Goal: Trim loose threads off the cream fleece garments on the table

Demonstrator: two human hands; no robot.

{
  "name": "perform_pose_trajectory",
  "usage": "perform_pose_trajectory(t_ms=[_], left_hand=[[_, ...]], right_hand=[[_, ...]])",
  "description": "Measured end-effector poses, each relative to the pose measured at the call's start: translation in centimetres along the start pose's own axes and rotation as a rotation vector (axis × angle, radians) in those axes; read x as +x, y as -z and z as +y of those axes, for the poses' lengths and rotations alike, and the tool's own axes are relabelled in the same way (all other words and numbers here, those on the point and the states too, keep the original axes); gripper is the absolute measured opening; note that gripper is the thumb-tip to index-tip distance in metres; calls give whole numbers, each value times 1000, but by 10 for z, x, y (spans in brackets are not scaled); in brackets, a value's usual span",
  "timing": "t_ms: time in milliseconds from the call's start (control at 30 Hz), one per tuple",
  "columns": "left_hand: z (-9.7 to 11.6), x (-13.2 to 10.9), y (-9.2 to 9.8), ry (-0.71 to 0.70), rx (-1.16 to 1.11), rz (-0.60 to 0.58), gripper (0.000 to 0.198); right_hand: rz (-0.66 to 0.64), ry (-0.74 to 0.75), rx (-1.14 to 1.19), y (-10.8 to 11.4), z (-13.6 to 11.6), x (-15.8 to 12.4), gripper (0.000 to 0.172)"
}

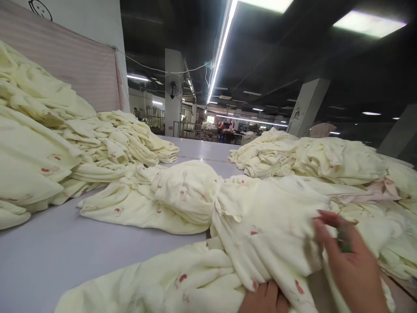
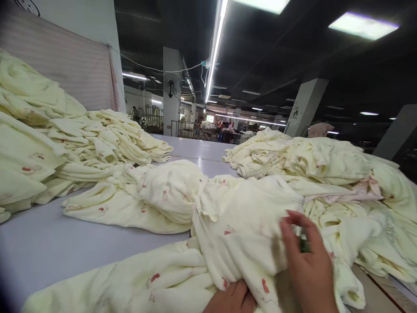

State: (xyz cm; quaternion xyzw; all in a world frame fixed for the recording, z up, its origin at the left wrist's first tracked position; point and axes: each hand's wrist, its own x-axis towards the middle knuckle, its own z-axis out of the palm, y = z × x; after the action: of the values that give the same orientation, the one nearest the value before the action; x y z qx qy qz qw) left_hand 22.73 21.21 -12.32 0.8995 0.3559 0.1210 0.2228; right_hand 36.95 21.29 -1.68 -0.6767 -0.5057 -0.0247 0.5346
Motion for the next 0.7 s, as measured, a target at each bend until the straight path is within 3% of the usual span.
perform_pose_trajectory(t_ms=[67, 133, 267, 300, 367, 433, 500, 567, 633, 700], left_hand=[[3, 11, -1, 6, 13, -23, 37], [3, 11, 9, -4, 20, -32, 38], [-20, -24, 65, -226, -137, -125, 50], [-32, -36, 83, -236, -236, -47, 49], [-63, -60, 115, 65, -266, 232, 39], [-96, -77, 134, 320, -211, 378, 39], [-124, -89, 137, 476, -187, 374, 45], [-136, -98, 126, 534, -222, 311, 46], [-130, -105, 109, 515, -298, 259, 39], [-108, -110, 96, 469, -419, 222, 27]], right_hand=[[-217, 86, -93, -20, -14, -18, 48], [-332, 125, -230, -45, -17, -25, 47], [-298, 96, -387, -90, 0, -7, 46], [-292, 96, -395, -98, 4, 3, 45], [-291, 100, -381, -113, 13, 25, 43], [-308, 97, -331, -126, 22, 49, 43], [-342, 91, -247, -138, 29, 70, 41], [-382, 85, -151, -142, 35, 83, 40], [-407, 71, -56, -136, 35, 79, 42], [-417, 37, 33, -116, 29, 58, 44]])
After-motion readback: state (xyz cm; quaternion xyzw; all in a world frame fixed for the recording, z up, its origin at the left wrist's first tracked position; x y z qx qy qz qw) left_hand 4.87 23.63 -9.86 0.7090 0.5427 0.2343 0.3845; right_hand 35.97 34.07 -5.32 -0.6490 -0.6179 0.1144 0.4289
